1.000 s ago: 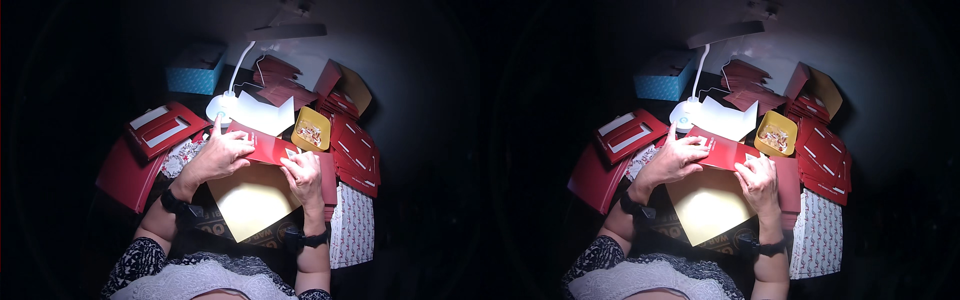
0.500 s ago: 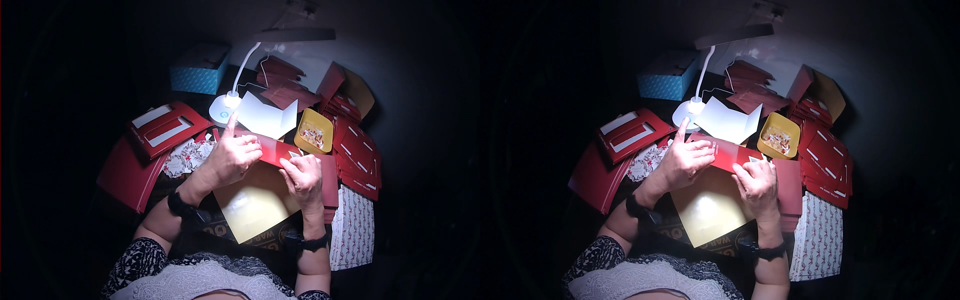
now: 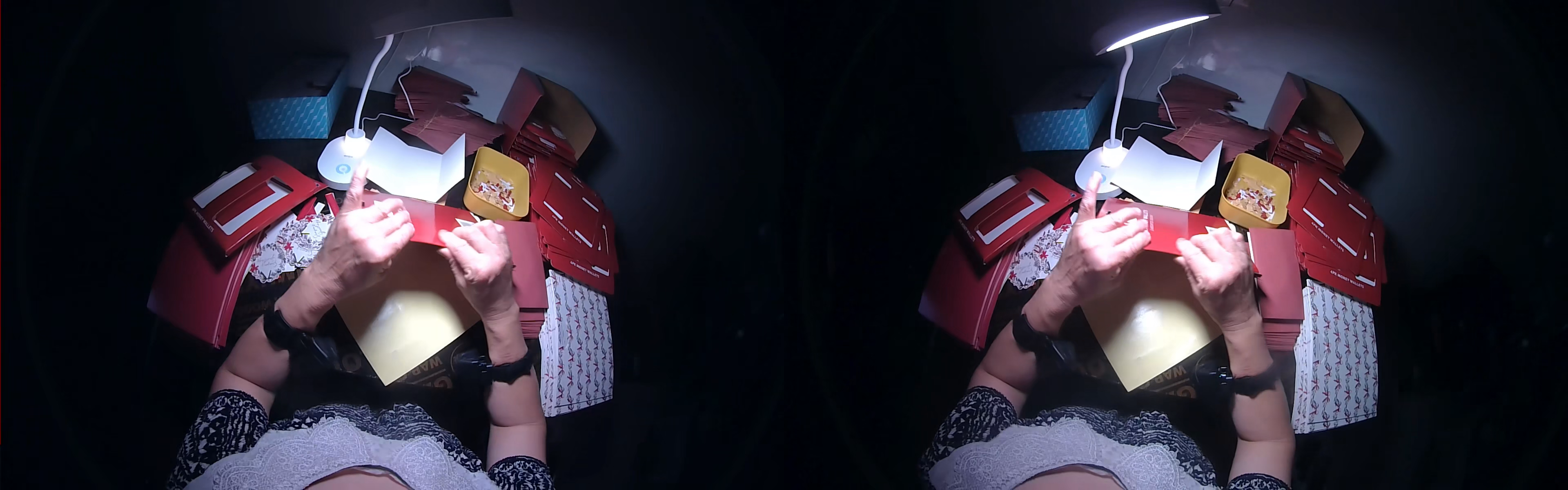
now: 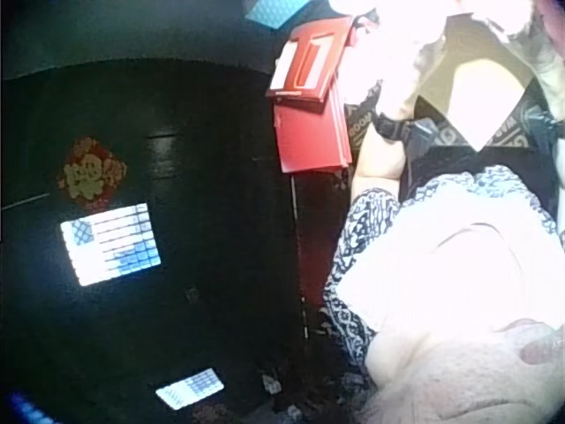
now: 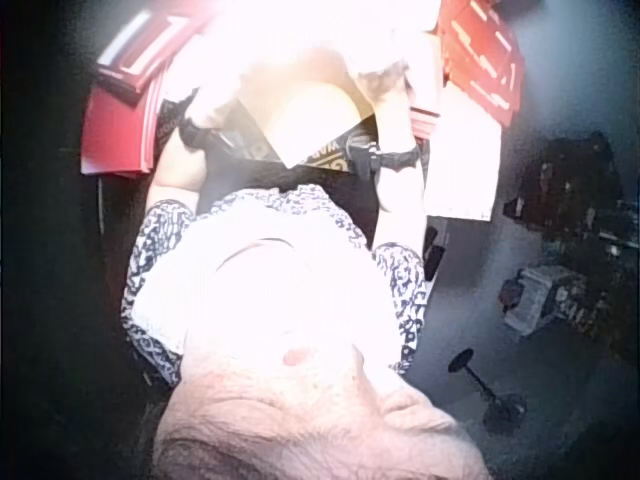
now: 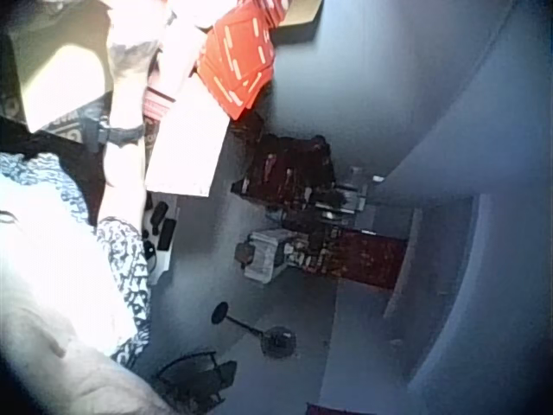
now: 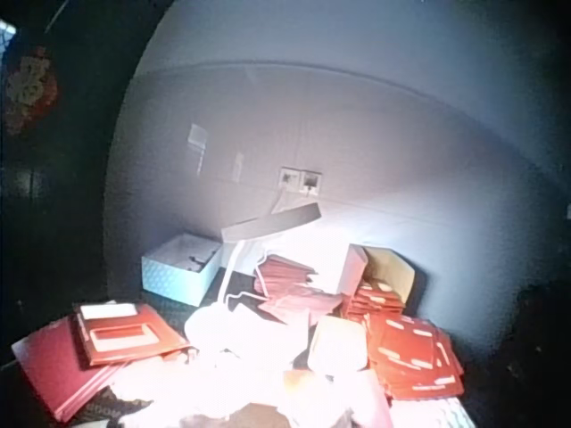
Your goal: Assembling and folding red cardboard money wallet gift boxes.
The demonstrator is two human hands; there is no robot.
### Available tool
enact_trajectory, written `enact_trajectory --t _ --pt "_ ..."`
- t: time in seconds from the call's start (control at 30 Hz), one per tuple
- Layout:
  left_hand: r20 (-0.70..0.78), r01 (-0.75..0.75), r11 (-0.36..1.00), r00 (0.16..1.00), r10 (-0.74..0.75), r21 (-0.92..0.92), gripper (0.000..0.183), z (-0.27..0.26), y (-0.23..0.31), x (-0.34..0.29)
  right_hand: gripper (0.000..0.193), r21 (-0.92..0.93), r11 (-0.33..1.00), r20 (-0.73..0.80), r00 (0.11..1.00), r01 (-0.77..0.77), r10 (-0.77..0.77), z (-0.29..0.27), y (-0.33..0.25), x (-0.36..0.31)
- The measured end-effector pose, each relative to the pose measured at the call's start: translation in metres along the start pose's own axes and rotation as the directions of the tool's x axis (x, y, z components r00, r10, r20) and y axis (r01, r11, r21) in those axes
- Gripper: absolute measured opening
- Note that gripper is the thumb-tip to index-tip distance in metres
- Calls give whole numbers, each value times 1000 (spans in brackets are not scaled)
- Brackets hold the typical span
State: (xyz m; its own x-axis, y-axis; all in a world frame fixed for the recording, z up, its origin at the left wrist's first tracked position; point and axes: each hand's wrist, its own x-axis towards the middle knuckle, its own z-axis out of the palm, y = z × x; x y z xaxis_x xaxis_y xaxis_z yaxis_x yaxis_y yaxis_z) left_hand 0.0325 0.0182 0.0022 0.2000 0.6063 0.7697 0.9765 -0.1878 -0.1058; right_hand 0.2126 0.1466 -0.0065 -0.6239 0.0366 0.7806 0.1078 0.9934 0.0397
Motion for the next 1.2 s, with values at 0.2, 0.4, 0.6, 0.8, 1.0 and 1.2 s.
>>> enact_trajectory --t 0.2,0.4,0.6,0.8,1.0,1.2 --pt "-49 40 999 998 -40 2 7 -4 -9 1 18 -36 999 -67 998 -1 -1 -2 11 -4" --pt "-7 73 997 997 -73 29 9 -5 -7 1 20 -57 998 -77 997 -14 9 5 12 -6" --pt "-24 78 996 997 -77 34 12 -2 -11 -1 25 -61 997 -53 997 -51 47 6 8 -4" --pt "-41 87 996 995 -86 32 15 3 -15 -5 28 -46 995 -30 996 -83 82 6 8 -6" --pt "-45 82 996 996 -81 28 13 5 -15 -4 23 -22 996 -33 996 -89 88 10 13 -10" --pt "-31 105 994 994 -105 16 13 3 -11 -3 19 -16 993 -48 992 -117 116 12 14 -11"
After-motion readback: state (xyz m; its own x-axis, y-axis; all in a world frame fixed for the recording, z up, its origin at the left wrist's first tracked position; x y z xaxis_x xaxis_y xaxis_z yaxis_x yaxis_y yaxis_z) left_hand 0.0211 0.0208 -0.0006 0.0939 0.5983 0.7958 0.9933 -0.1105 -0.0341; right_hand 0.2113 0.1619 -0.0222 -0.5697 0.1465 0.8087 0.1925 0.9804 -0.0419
